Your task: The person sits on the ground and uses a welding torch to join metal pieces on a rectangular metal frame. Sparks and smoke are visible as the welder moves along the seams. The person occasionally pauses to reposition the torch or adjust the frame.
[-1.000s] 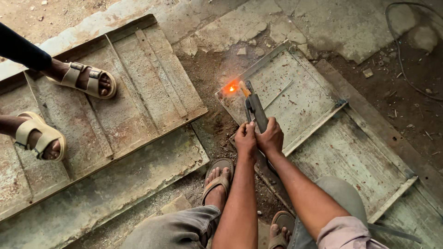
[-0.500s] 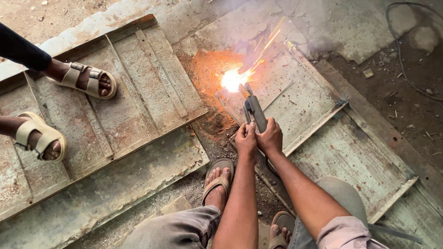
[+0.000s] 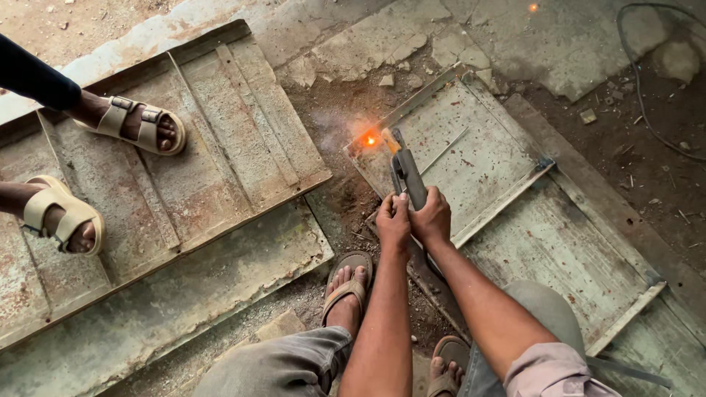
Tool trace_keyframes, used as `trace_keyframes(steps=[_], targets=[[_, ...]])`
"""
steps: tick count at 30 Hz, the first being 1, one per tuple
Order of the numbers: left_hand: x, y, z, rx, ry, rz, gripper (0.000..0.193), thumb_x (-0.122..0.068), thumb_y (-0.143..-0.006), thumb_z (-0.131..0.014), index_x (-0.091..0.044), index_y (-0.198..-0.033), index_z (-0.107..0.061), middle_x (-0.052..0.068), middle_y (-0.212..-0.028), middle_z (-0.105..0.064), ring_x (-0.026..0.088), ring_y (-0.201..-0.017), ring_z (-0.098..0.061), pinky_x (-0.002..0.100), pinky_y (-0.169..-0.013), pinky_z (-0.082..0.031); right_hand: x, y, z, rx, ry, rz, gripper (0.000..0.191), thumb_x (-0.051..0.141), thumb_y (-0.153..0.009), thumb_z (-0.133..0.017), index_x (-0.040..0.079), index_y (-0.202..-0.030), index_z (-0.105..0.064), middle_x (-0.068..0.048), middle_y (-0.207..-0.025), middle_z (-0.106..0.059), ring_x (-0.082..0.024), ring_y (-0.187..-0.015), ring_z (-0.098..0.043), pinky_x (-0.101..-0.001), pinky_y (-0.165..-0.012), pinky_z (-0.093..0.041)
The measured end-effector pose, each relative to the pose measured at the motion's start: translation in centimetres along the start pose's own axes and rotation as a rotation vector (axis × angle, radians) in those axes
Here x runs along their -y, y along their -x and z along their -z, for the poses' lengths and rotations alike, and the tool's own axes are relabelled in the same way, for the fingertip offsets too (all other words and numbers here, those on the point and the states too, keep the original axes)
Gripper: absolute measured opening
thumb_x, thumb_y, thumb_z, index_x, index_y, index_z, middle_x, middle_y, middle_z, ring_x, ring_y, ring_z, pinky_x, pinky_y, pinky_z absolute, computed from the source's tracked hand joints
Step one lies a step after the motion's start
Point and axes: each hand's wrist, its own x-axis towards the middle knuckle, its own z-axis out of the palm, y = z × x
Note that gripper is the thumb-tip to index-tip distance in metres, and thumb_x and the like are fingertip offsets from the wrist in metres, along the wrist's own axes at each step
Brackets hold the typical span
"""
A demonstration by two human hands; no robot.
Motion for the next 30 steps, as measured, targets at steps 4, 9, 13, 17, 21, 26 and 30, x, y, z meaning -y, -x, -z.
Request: trace_keyframes(steps=[4, 9, 13, 17, 21, 26, 30], targets=[[-0.6, 0.3, -0.2, -0.05, -0.036, 0.063, 0.037, -0.023, -0.095, -0.07, -0.002, -0.125, -0.066, -0.007, -0.088, -0.064, 0.003, -0.077, -0.056, 0.02, -0.069, -0.048, -0.5, 0.0, -0.5, 0.044, -0.015, -0.037, 0.067, 0.056, -0.079, -0.078, -0.002, -0.107, -0.06, -0.027, -0.098, -0.068, -0.044, -0.091, -0.068, -0.0524, -0.078, -0.054], [-0.4, 0.0, -0.2, -0.028, 0.045, -0.044, 0.036, -0.019, -0.096, -0.073, 0.001, -0.125, -0.065, -0.008, -0.084, -0.057, 0.003, -0.075, -0.051, 0.02, -0.068, -0.045, -1.2, 0.0, -1.2, 0.0, 0.024, 0.032, 0.063, 0.053, -0.08, -0.08, -0.002, -0.106, -0.061, -0.028, -0.097, -0.067, -0.047, -0.092, -0.066, -0.0544, -0.081, -0.053], [0.4, -0.4, 0.2, -0.025, -0.028, -0.025, 0.035, -0.022, -0.097, -0.071, 0.001, -0.123, -0.067, -0.006, -0.086, -0.06, 0.004, -0.075, -0.051, 0.021, -0.066, -0.044, -1.3, 0.2, -1.0, 0.004, 0.037, 0.047, 0.061, 0.051, -0.082, -0.079, -0.002, -0.106, -0.061, -0.028, -0.096, -0.067, -0.047, -0.091, -0.066, -0.0545, -0.08, -0.053], [0.8, -0.9, 0.2, 0.011, -0.041, -0.016, 0.036, -0.024, -0.099, -0.07, -0.002, -0.127, -0.068, -0.001, -0.095, -0.067, 0.007, -0.08, -0.056, 0.025, -0.069, -0.047, -0.2, 0.4, -0.3, -0.02, -0.007, 0.05, 0.062, 0.055, -0.084, -0.077, -0.002, -0.103, -0.059, -0.026, -0.094, -0.067, -0.045, -0.091, -0.067, -0.0532, -0.08, -0.053], [0.9, -1.0, -0.6, 0.037, 0.034, -0.005, 0.045, -0.033, -0.098, -0.069, -0.003, -0.131, -0.067, -0.004, -0.113, -0.072, 0.004, -0.097, -0.065, 0.024, -0.087, -0.053, 0.9, -2.4, 0.9, 0.024, -0.013, -0.148, 0.08, 0.067, -0.075, -0.072, 0.001, -0.116, -0.051, -0.021, -0.091, -0.067, -0.042, -0.081, -0.071, -0.051, -0.07, -0.057], [2.4, -0.7, -1.2, 0.026, -0.12, 0.085, 0.052, -0.042, -0.097, -0.068, -0.005, -0.133, -0.07, 0.002, -0.113, -0.071, 0.012, -0.093, -0.057, 0.029, -0.082, -0.048, -0.6, -8.0, 1.4, -0.225, 0.049, -0.134, 0.084, 0.068, -0.079, -0.078, 0.001, -0.122, -0.051, -0.025, -0.098, -0.07, -0.045, -0.088, -0.07, -0.0538, -0.074, -0.055], [4.6, -0.9, -1.6, 0.038, -0.1, 0.114, 0.051, -0.04, -0.099, -0.07, -0.003, -0.134, -0.07, 0.007, -0.114, -0.074, 0.018, -0.098, -0.055, 0.032, -0.086, -0.046, -3.4, -10.0, 0.4, -0.295, 0.049, -0.105, 0.084, 0.068, -0.08, -0.081, 0.002, -0.123, -0.051, -0.024, -0.102, -0.071, -0.044, -0.093, -0.07, -0.0522, -0.08, -0.055]])
